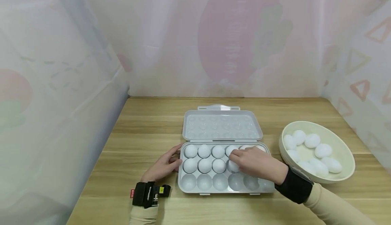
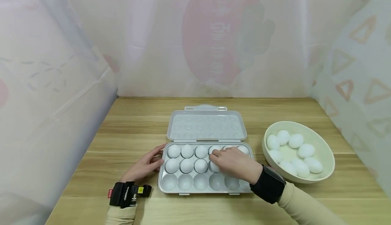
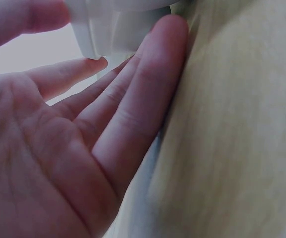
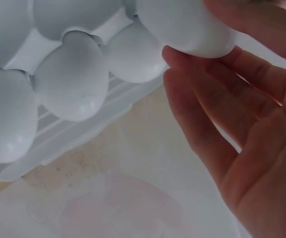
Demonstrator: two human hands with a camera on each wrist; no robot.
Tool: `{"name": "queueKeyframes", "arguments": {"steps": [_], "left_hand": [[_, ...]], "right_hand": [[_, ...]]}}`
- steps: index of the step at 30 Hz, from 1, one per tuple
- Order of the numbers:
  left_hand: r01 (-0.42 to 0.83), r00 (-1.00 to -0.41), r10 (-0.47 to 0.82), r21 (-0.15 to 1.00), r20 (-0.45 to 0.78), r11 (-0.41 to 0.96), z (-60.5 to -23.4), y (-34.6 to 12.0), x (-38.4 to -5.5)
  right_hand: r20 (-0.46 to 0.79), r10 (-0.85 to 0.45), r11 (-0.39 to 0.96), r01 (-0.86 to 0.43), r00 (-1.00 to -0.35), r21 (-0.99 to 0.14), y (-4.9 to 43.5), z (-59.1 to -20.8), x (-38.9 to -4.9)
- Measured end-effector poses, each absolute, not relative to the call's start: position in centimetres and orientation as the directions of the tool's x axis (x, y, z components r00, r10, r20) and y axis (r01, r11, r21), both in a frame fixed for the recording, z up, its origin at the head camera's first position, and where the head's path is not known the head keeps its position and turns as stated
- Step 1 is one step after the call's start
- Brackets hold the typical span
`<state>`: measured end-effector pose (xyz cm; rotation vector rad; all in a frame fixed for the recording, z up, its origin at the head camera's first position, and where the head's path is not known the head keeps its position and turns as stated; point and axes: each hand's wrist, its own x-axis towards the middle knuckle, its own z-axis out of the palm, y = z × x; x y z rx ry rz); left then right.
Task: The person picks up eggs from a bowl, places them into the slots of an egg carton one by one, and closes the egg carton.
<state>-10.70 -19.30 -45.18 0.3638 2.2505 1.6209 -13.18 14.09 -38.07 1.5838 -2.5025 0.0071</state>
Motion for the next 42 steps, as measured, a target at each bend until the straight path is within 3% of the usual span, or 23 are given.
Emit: {"name": "queueKeyframes", "arguments": {"steps": [10,19,42], "left_hand": [[-0.002,-0.911,0.392,0.953,-0.126,0.303,-45.1,-19.3,-10.7],[-0.005,-0.909,0.397,0.956,-0.126,0.292,-45.5,-19.4,-10.8],[-0.006,-0.907,0.406,0.969,-0.109,0.248,-45.6,-19.5,-10.9]], "right_hand": [[0.123,-0.911,0.407,-0.907,-0.394,0.106,13.5,-39.3,-13.7],[0.064,-0.899,0.438,-0.894,-0.434,0.098,13.5,-39.5,-13.5],[0.157,-0.866,0.492,-0.866,-0.475,0.090,16.8,-38.0,-13.8]]}}
